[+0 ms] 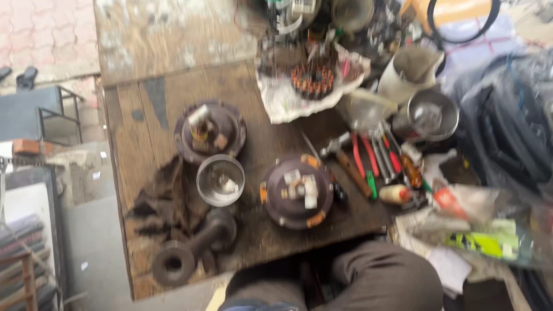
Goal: The person connects wires to a ceiling fan motor using a screwdriver on a workbench, while handling small components and tools.
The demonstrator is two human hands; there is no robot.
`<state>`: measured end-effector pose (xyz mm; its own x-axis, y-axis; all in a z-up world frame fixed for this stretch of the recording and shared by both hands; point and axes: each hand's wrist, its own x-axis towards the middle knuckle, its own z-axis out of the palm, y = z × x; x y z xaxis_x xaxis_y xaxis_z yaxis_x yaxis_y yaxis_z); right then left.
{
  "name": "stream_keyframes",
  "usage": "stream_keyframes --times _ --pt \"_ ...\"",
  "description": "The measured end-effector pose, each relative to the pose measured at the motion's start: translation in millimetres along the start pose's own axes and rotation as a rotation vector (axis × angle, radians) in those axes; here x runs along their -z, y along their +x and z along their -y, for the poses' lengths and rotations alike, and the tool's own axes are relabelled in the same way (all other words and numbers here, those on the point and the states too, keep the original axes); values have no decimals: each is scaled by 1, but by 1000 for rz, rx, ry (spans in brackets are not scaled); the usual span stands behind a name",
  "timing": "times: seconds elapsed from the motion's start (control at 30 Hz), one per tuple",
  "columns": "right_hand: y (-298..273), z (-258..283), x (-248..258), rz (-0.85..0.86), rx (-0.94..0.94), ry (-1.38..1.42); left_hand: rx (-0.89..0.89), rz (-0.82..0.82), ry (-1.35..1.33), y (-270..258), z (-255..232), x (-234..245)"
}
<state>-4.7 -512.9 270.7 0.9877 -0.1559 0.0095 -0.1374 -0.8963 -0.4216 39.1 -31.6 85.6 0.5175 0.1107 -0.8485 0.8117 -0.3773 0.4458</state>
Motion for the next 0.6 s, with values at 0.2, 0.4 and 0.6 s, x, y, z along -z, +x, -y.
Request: stream_keyframes --times 0.2,0.4,0.6 --pt "-28 -36 -8 -31 68 14 -135 -14 200 -32 33 -32" --pt "-90 -35 10 50 43 4 -431 86 810 -121 25 -18" --pt "-60 41 89 367 62 -253 -1281 -592 213 -179 -119 -23"
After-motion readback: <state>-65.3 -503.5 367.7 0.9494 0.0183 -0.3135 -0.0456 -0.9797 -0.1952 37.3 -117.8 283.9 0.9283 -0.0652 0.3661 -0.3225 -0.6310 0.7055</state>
